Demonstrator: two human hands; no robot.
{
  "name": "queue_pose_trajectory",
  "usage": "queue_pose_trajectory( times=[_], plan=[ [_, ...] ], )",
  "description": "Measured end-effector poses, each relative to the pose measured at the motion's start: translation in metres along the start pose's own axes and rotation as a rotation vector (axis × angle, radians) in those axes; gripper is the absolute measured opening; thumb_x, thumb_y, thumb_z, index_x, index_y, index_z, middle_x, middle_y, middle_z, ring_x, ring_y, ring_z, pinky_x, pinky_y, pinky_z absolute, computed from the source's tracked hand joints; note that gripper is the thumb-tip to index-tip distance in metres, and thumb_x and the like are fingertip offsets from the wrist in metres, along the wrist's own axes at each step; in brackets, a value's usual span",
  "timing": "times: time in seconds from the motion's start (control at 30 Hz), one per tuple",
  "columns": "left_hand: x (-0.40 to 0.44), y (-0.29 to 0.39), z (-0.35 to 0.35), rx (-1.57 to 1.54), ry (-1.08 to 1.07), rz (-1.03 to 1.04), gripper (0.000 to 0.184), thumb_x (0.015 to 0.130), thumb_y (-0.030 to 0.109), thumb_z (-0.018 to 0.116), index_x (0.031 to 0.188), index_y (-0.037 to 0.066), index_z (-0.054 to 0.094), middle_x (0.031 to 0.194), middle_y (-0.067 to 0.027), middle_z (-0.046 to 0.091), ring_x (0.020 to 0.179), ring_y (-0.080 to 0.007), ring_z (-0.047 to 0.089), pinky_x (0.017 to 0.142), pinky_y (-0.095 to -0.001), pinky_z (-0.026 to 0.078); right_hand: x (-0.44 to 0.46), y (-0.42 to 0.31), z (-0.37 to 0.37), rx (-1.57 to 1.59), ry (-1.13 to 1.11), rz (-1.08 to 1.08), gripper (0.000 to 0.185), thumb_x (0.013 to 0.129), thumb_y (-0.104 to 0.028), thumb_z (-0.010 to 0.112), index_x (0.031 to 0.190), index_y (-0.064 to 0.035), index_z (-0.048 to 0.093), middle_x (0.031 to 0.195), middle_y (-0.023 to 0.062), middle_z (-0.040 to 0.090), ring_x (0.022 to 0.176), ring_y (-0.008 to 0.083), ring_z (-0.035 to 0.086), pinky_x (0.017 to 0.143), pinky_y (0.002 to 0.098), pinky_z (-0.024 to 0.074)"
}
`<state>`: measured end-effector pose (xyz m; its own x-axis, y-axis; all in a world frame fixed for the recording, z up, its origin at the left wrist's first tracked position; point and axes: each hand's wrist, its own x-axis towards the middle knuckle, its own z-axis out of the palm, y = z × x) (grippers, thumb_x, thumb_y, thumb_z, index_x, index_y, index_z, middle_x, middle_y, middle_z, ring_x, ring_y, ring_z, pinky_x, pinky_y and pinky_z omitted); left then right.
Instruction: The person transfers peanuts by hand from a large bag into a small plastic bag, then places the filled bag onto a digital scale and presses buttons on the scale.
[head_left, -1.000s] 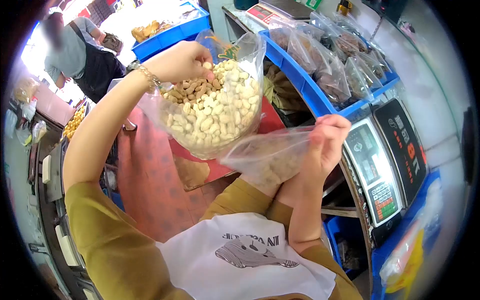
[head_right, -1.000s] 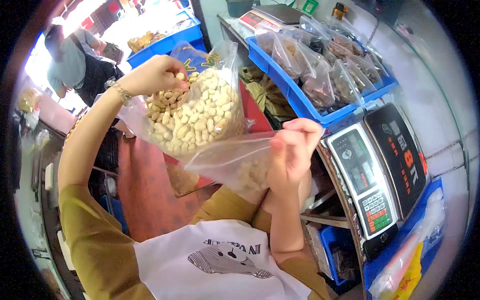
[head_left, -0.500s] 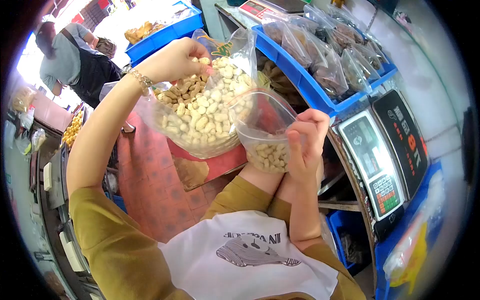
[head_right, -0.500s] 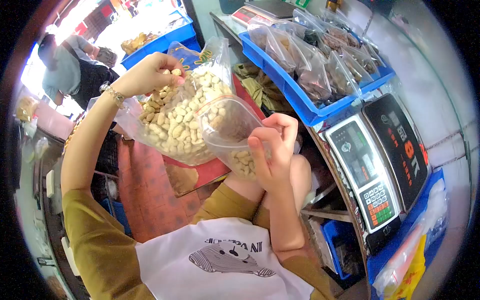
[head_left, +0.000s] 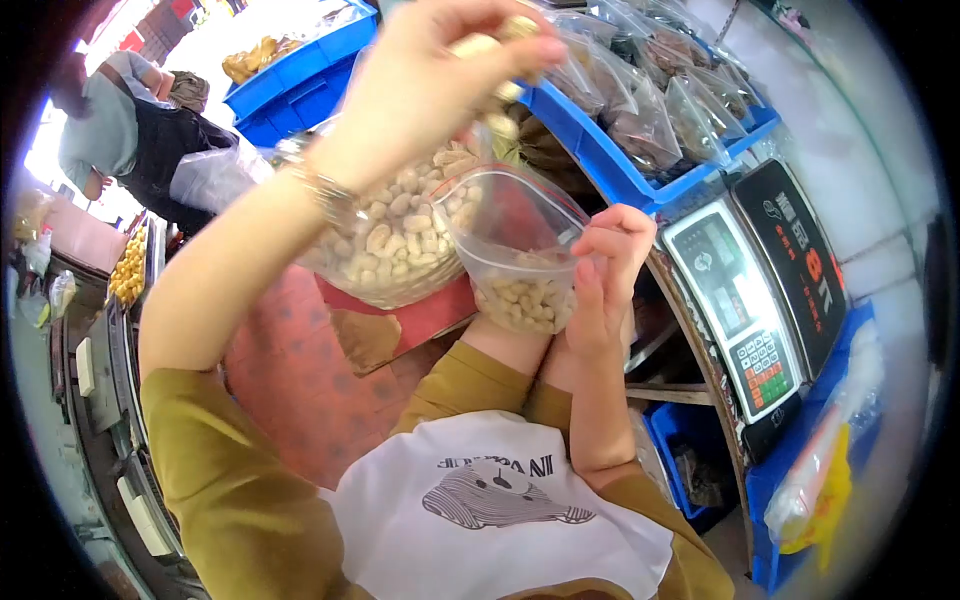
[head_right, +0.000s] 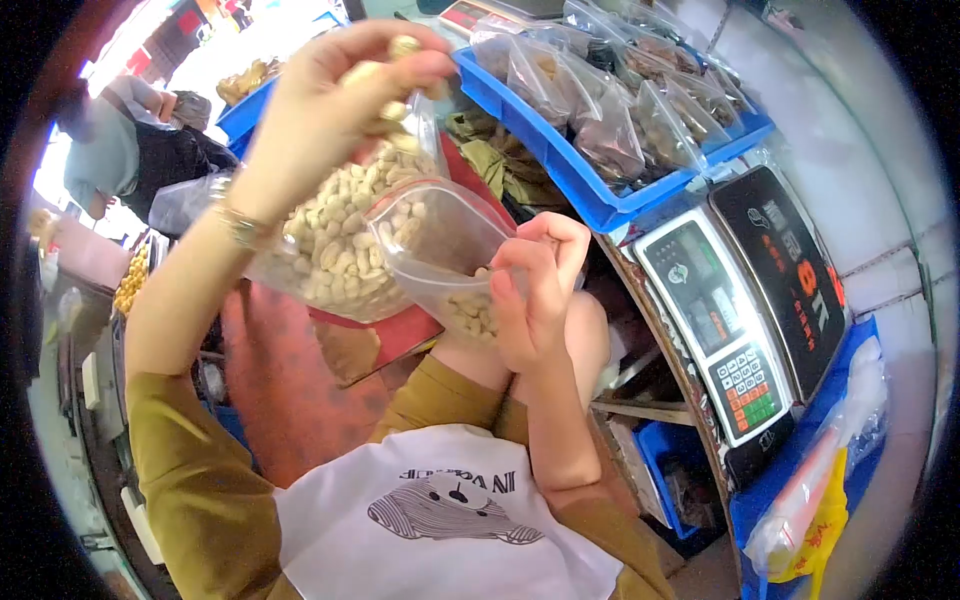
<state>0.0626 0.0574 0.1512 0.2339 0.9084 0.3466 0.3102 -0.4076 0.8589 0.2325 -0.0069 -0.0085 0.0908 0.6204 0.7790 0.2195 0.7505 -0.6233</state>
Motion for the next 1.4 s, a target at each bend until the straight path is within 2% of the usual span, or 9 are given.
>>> queue_pose_trajectory(
  times=[0.13, 0.4, 0.7, 0.83, 0.93, 1.03, 1.23, 1.33, 1.4],
  plan=[
    [-0.005, -0.020, 0.043, -0.287, -0.119, 0.029, 0.022, 0.088, 0.023, 0.070, 0.103, 0.007, 0.068, 0.081, 0.0030, 0.064, 0.054, 0.0002, 0.050, 0.041, -0.0155, 0.036, -0.002, 0.001, 0.000, -0.032, 0.043, -0.014, 0.016, 0.086, -0.016, 0.056, 0.091, -0.0016, 0.057, 0.104, 0.0159, 0.042, 0.097, 0.0258, 0.040, 0.087, 0.0367, 0.0346],
    [-0.013, -0.021, 0.038, -0.258, -0.373, -0.077, 0.024, 0.088, 0.023, 0.070, 0.102, 0.004, 0.067, 0.081, -0.0015, 0.065, 0.059, -0.0037, 0.060, 0.041, -0.0159, 0.039, 0.002, 0.003, -0.002, -0.040, 0.117, -0.055, 0.017, 0.089, -0.017, 0.055, 0.091, -0.0001, 0.055, 0.096, 0.0147, 0.041, 0.093, 0.0253, 0.038, 0.086, 0.0361, 0.0320],
    [-0.013, -0.004, 0.029, -0.014, -0.687, -0.273, 0.020, 0.087, 0.022, 0.070, 0.098, 0.006, 0.068, 0.074, 0.0032, 0.061, 0.051, -0.0013, 0.045, 0.042, -0.0180, 0.033, -0.004, 0.010, -0.004, -0.011, 0.127, -0.098, 0.013, 0.092, -0.017, 0.056, 0.095, -0.0046, 0.058, 0.108, 0.0137, 0.036, 0.097, 0.0243, 0.037, 0.089, 0.0364, 0.0316],
    [-0.012, -0.008, 0.034, 0.086, -0.763, -0.211, 0.021, 0.085, 0.022, 0.071, 0.096, 0.004, 0.068, 0.070, 0.0049, 0.055, 0.056, -0.0018, 0.045, 0.046, -0.0204, 0.034, -0.005, 0.012, -0.004, 0.016, 0.166, -0.126, 0.012, 0.091, -0.019, 0.061, 0.094, -0.0073, 0.062, 0.111, 0.0133, 0.035, 0.100, 0.0244, 0.036, 0.091, 0.0374, 0.0314],
    [-0.009, -0.018, 0.035, 0.188, -0.757, 0.111, 0.023, 0.085, 0.022, 0.072, 0.095, 0.002, 0.068, 0.069, 0.0053, 0.055, 0.059, -0.0034, 0.047, 0.050, -0.0232, 0.037, -0.007, 0.010, -0.010, -0.022, 0.187, -0.112, 0.010, 0.089, -0.018, 0.063, 0.093, -0.0091, 0.064, 0.113, 0.0130, 0.035, 0.102, 0.0245, 0.036, 0.092, 0.0377, 0.0311],
    [-0.012, -0.006, 0.033, 0.288, -0.798, -0.010, 0.023, 0.083, 0.019, 0.073, 0.094, 0.001, 0.067, 0.065, 0.0008, 0.055, 0.058, -0.0089, 0.049, 0.055, -0.0271, 0.041, -0.008, 0.006, -0.015, -0.026, 0.187, -0.093, 0.009, 0.087, -0.016, 0.066, 0.093, -0.0101, 0.065, 0.113, 0.0121, 0.036, 0.101, 0.0239, 0.037, 0.090, 0.0367, 0.0321],
    [-0.012, -0.024, 0.037, 0.588, -0.812, 0.397, 0.019, 0.079, 0.014, 0.068, 0.094, 0.003, 0.066, 0.068, -0.0146, 0.059, 0.059, -0.0279, 0.054, 0.059, -0.0347, 0.045, -0.008, -0.006, -0.019, -0.016, 0.085, -0.104, 0.012, 0.082, -0.014, 0.069, 0.093, -0.0102, 0.065, 0.103, 0.0091, 0.046, 0.094, 0.0220, 0.042, 0.081, 0.0324, 0.0357],
    [-0.010, -0.016, 0.041, 0.658, -0.873, 0.305, 0.021, 0.081, 0.019, 0.064, 0.092, 0.002, 0.069, 0.078, -0.0155, 0.067, 0.074, -0.0318, 0.065, 0.068, -0.0372, 0.052, -0.006, -0.011, -0.019, -0.010, 0.065, -0.094, 0.011, 0.080, -0.012, 0.070, 0.091, -0.0101, 0.066, 0.099, 0.0079, 0.049, 0.093, 0.0220, 0.043, 0.079, 0.0320, 0.0360],
    [-0.010, -0.017, 0.042, 0.546, -0.903, 0.247, 0.022, 0.079, 0.016, 0.064, 0.096, 0.003, 0.067, 0.071, -0.0149, 0.063, 0.064, -0.0299, 0.059, 0.061, -0.0364, 0.047, -0.005, -0.012, -0.017, -0.018, 0.085, -0.069, 0.011, 0.079, -0.011, 0.071, 0.090, -0.0107, 0.066, 0.098, 0.0073, 0.050, 0.093, 0.0224, 0.043, 0.078, 0.0324, 0.0361]
  ],
)
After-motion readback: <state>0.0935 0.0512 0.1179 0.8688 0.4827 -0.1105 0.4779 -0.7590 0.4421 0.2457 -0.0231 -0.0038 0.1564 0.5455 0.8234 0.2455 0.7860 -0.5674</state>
